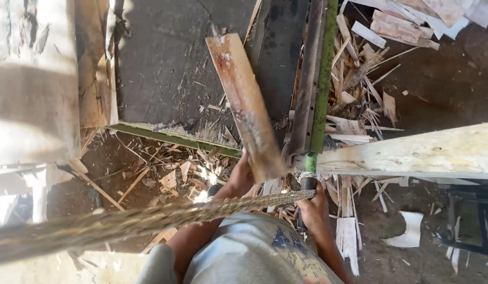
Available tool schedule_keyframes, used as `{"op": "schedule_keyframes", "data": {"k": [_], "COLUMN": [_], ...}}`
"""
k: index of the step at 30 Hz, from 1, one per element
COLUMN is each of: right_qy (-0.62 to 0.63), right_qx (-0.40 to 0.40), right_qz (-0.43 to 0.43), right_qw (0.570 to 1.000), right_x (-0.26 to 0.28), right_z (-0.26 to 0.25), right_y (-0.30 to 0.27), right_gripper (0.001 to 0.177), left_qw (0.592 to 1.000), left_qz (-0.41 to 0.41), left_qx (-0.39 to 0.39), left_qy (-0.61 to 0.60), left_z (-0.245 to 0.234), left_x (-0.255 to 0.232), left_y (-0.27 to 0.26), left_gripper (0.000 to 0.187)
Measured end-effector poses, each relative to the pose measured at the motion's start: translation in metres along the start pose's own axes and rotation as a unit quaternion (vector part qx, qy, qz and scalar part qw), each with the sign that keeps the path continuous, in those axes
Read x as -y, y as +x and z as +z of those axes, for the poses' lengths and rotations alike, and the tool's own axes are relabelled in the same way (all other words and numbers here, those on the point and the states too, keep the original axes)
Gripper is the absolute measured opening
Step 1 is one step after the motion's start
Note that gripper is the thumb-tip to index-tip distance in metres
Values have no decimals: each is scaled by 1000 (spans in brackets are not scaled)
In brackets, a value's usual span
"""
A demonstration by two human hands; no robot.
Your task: Trimming thin wood veneer panels using a manual guillotine cutter.
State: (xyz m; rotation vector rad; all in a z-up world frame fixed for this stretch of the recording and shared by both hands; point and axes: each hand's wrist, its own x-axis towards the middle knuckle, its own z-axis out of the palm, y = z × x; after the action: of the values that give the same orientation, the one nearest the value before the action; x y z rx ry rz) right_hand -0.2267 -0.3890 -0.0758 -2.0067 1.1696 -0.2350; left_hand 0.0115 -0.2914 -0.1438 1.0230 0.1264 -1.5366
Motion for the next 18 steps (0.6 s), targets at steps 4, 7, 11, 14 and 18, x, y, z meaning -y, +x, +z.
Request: {"op": "schedule_keyframes", "data": {"k": [4, 7, 11, 14, 18], "right_qy": [119, 119, -30, 142, 183], "right_qx": [-8, -10, -18, 18, 10], "right_qz": [89, 87, -169, 120, 89], "right_qw": [989, 989, 985, 982, 979], "right_x": [21, 9, 3, 47, 16], "right_z": [-10, -10, -15, -33, -26], "right_y": [0, -1, -3, -5, -7], "right_gripper": [49, 49, 50, 51, 53], "left_qw": [996, 986, 973, 970, 938], "left_qz": [75, 128, 193, 194, 75], "left_qx": [-17, -102, -99, -55, -164], "left_qy": [-35, -7, 80, 138, 296], "left_z": [1, -14, -29, -9, 32], "left_x": [-5, 4, -12, -39, -94], "left_y": [22, 32, 36, 37, 57], "left_gripper": [54, 41, 39, 40, 41]}}
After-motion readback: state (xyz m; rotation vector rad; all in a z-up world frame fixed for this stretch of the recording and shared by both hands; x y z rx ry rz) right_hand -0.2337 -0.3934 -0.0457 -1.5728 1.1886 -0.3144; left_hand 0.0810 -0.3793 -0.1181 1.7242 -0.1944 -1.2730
